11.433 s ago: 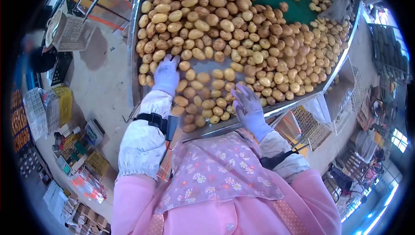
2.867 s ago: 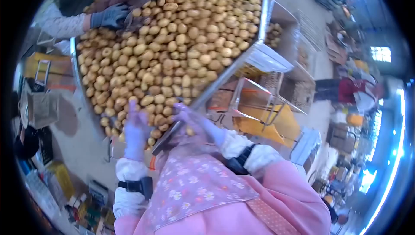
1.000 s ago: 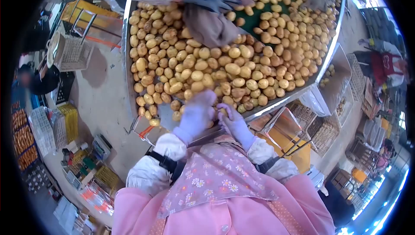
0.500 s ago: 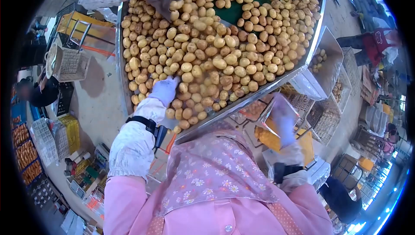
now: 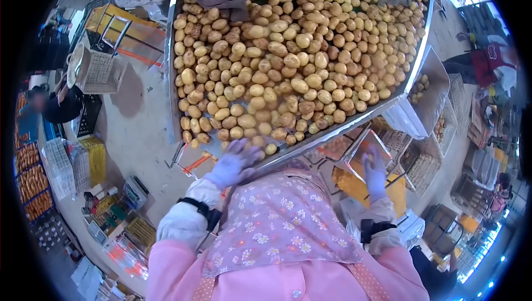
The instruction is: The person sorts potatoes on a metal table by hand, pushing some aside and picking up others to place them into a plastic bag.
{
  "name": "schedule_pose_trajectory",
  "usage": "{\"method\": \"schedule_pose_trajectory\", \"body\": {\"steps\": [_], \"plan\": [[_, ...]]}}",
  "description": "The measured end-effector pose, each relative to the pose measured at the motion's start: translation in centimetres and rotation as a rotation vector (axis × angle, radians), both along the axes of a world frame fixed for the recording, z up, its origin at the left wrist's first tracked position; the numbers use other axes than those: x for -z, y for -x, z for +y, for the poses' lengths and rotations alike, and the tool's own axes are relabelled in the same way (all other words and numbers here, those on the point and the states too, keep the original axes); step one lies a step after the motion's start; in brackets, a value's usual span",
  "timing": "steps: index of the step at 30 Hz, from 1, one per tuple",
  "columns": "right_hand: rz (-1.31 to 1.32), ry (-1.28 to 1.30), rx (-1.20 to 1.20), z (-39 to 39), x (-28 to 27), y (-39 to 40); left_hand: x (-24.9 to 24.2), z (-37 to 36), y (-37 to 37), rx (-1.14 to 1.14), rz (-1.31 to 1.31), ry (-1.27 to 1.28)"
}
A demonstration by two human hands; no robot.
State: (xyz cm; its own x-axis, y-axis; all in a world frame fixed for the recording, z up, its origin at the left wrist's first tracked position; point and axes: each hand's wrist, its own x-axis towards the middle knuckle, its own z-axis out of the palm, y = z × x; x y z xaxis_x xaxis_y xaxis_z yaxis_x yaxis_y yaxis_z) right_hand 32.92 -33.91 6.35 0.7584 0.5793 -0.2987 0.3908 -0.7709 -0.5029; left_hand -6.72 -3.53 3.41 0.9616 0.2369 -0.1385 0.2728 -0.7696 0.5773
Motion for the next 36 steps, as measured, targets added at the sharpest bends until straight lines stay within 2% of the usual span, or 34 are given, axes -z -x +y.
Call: {"method": "schedule_pose_trajectory", "body": {"steps": [1,2,3,4,5,6,7,8,9,11,12,14,15,17,18,19,20,21,22,23,24,25,26,28,31,32,35,36], "plan": [[-0.518,0.310,-0.152,-2.4,2.1,-1.5,0.6,0.7,2.8,-0.049,0.090,-0.028],[-0.520,0.306,-0.165,0.0,-0.1,-1.3,0.6,1.0,4.2,-0.101,0.183,-0.055],[-0.492,0.110,-0.209,2.8,-2.4,-1.2,1.2,1.4,4.7,-0.118,0.186,-0.056],[-0.453,-0.080,-0.246,6.0,-3.8,0.1,0.8,2.2,4.9,-0.408,0.148,-0.008],[-0.163,-0.200,-0.272,8.0,-0.9,2.0,0.5,3.2,5.0,-0.691,0.108,0.041],[0.123,-0.319,-0.291,10.8,2.1,4.1,0.5,4.6,4.0,-0.694,0.114,0.042],[0.443,-0.303,-0.231,16.1,2.2,7.3,0.6,6.2,1.9,-0.805,0.022,-0.068],[0.266,-0.370,-0.584,19.7,4.2,10.3,0.7,6.9,0.3,-0.913,-0.070,-0.178],[-0.268,-0.215,-0.813,23.9,1.6,13.4,0.9,6.5,-1.0,-0.922,-0.072,-0.178],[-0.223,0.244,-0.959,28.9,-0.1,18.3,1.3,5.5,-2.8,-0.641,0.110,-0.478],[-0.229,0.242,-0.978,28.9,1.0,18.4,1.5,5.3,-2.0,-0.661,0.111,-0.478],[-0.109,-0.092,-1.382,27.2,4.1,17.7,1.5,3.6,1.3,-0.645,0.037,-0.270],[-0.057,-0.049,-1.570,28.0,4.3,14.8,1.3,3.1,3.1,-0.652,0.046,-0.258],[0.058,0.157,-1.475,30.6,4.8,10.8,0.4,4.1,5.1,-0.678,0.108,-0.012],[-0.036,0.100,-1.404,32.2,5.4,10.6,0.0,5.1,4.9,-0.770,0.110,0.010],[-0.123,0.051,-1.324,33.5,5.4,10.7,-0.1,6.5,4.1,-0.771,0.115,0.025],[-0.245,0.061,-1.297,36.7,3.3,11.8,0.3,8.2,2.9,-0.891,0.045,0.062],[-0.206,0.028,-1.129,39.3,2.1,14.1,0.8,10.2,1.7,-1.013,-0.031,0.091],[-0.236,0.075,-1.075,41.0,2.7,16.2,1.3,12.1,0.4,-1.018,-0.033,0.097],[-0.262,0.126,-1.019,41.8,3.4,17.9,1.8,13.7,-0.9,-0.909,0.031,-0.059],[-0.278,0.155,-1.084,41.5,3.5,19.3,2.1,14.4,-1.6,-0.794,0.091,-0.216],[-0.296,0.181,-1.147,40.4,3.5,20.3,2.2,14.5,-1.9,-0.791,0.086,-0.215],[-0.290,0.043,-1.154,37.2,6.3,20.0,2.2,14.4,-2.1,-0.766,0.139,-0.239],[-0.048,-0.076,-1.235,32.6,4.3,17.3,2.0,14.3,-2.3,-0.729,0.198,-0.224],[-0.085,0.022,-1.237,26.0,2.2,13.7,1.6,14.0,-2.9,-0.750,0.274,-0.266],[-0.091,0.023,-1.238,25.1,1.9,12.4,1.9,14.6,-3.0,-0.681,0.363,-0.213],[-0.062,0.061,-1.134,22.4,1.3,10.9,2.7,16.1,-3.6,-0.634,0.458,-0.078],[0.113,-0.002,-0.939,21.7,1.3,10.7,3.4,16.1,-3.8,-0.725,0.453,-0.036]]}}
